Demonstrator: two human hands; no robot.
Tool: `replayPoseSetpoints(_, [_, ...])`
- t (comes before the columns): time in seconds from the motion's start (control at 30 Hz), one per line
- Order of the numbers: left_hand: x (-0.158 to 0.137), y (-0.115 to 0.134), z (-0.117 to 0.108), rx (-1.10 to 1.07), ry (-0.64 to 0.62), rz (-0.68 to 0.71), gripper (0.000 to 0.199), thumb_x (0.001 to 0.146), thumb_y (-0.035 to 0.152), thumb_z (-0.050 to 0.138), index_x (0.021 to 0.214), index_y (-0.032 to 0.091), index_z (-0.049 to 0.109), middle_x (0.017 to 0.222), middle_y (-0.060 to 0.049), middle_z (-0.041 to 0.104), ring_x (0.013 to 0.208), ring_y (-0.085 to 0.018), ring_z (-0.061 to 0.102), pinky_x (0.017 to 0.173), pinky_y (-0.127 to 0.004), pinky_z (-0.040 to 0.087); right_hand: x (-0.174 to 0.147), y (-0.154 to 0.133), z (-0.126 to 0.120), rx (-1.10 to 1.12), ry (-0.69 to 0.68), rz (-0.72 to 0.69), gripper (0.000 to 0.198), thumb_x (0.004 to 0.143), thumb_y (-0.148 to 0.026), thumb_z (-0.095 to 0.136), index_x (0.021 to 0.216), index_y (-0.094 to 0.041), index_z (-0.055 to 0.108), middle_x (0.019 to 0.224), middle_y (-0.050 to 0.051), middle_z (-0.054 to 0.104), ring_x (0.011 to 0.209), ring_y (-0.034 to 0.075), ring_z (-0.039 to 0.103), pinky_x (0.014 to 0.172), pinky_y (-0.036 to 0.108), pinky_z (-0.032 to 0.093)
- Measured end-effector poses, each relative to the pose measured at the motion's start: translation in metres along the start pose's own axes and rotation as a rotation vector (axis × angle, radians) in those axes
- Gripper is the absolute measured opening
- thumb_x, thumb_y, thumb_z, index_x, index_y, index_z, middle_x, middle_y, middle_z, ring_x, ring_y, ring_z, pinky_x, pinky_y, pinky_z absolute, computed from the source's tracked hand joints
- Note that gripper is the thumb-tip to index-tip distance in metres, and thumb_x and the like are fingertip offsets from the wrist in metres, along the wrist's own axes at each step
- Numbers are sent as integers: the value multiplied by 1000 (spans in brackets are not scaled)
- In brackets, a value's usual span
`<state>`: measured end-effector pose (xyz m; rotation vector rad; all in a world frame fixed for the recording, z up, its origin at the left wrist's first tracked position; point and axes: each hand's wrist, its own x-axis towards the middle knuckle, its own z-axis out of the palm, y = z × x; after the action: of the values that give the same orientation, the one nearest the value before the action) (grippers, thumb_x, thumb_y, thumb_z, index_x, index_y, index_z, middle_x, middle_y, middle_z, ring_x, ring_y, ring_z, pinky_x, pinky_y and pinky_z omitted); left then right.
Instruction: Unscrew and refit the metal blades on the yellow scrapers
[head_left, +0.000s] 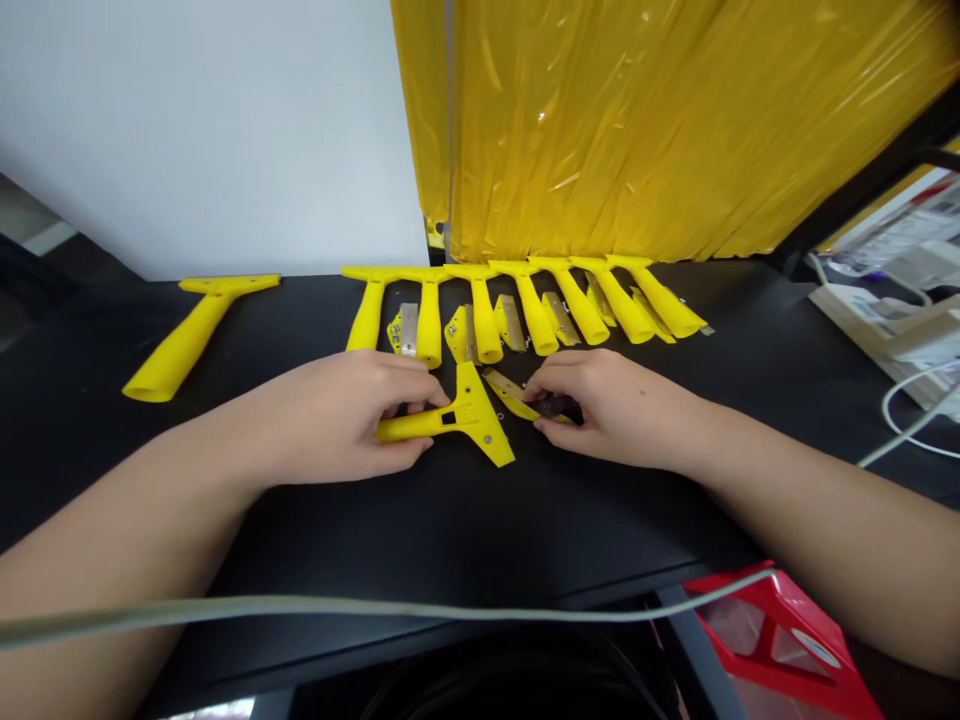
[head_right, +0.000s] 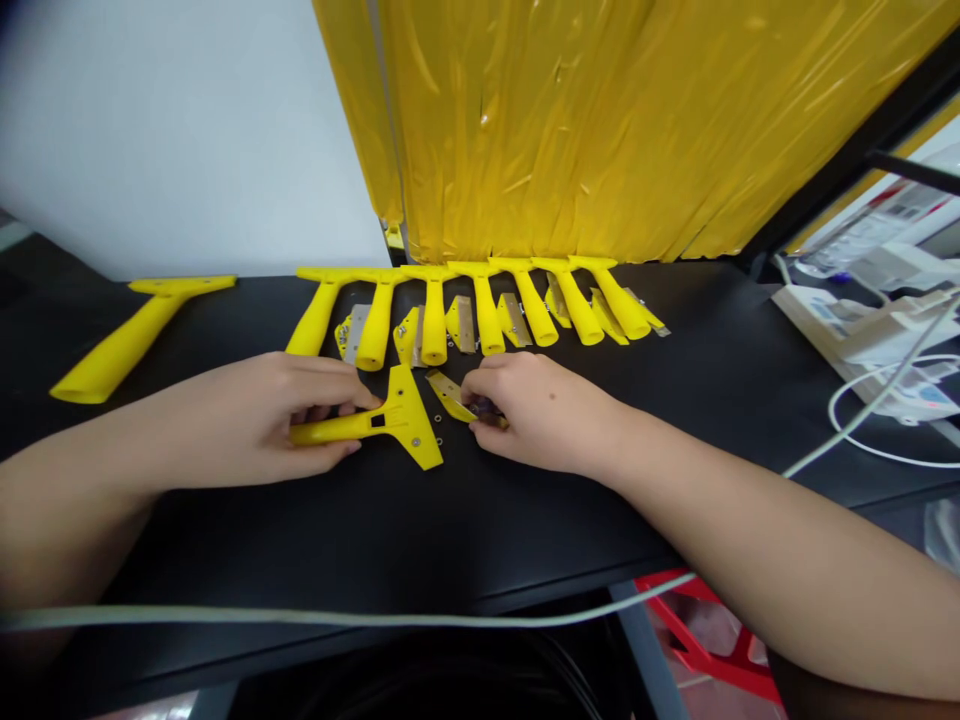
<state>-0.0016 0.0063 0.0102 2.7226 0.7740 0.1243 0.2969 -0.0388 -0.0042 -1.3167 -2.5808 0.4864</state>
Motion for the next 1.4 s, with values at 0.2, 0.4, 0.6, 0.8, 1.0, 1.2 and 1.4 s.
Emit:
replayPoseSetpoints(0.2, [0, -1, 1, 5, -29, -26, 26, 86, 29, 65, 108, 21, 75, 95, -4, 73, 75, -17, 67, 65, -25, 50, -2, 0, -2, 17, 25, -17, 16, 83, -10, 68, 96, -17, 75, 88, 4, 72, 75, 16, 65, 71, 29, 49])
replayPoseSetpoints(0.4, [1, -1, 1, -20, -23, -32, 26, 86, 28, 65, 108, 21, 75, 93, -3, 72, 73, -16, 65, 63, -25, 48, -6, 7, -9, 163, -23, 21, 20, 84, -8, 66, 100, -18, 74, 87, 2, 74, 73, 14, 67, 68, 26, 49])
replayPoseSetpoints(0.6, [2, 2, 1, -45, -6, -2, 24, 86, 27, 64, 107, 20, 74, 94, -4, 72, 78, -17, 67, 66, -25, 49, -6, 13, -10, 79, 25, 47, 14, 86, -13, 69, 97, -20, 73, 85, 2, 72, 72, 16, 65, 68, 29, 48])
replayPoseSetpoints(0.8, [3, 5, 6, -82, 79, -6, 23, 88, 27, 65, 109, 20, 72, 95, -3, 71, 78, -15, 65, 68, -25, 48, -8, 4, -4, 232, 227, -7, 9, 93, -24, 69, 101, -21, 70, 99, 7, 71, 87, 20, 68, 75, 32, 52])
replayPoseSetpoints(1.0, [5, 13, 10, -78, 235, -10, 19, 90, 30, 67, 105, 19, 70, 80, 0, 65, 70, -15, 59, 68, -27, 46, -4, -11, 18, 648, 173, 54, 33, 88, -28, 77, 114, -23, 55, 92, 1, 68, 82, 17, 67, 70, 29, 52])
replayPoseSetpoints(1.2, [7, 18, 14, -12, 271, -11, 22, 94, 34, 64, 108, 18, 71, 89, -4, 69, 79, -18, 64, 71, -28, 48, 1, -8, 25, 676, 237, 44, 32, 88, -25, 77, 112, -22, 56, 85, -3, 62, 74, 13, 59, 66, 27, 45])
replayPoseSetpoints(1.4, [6, 15, 14, -16, 291, -16, 21, 93, 34, 66, 105, 18, 72, 83, -2, 67, 73, -16, 60, 67, -27, 45, 1, -9, 16, 579, 204, 22, 8, 95, -27, 71, 98, -19, 69, 82, -1, 67, 69, 13, 57, 65, 27, 46])
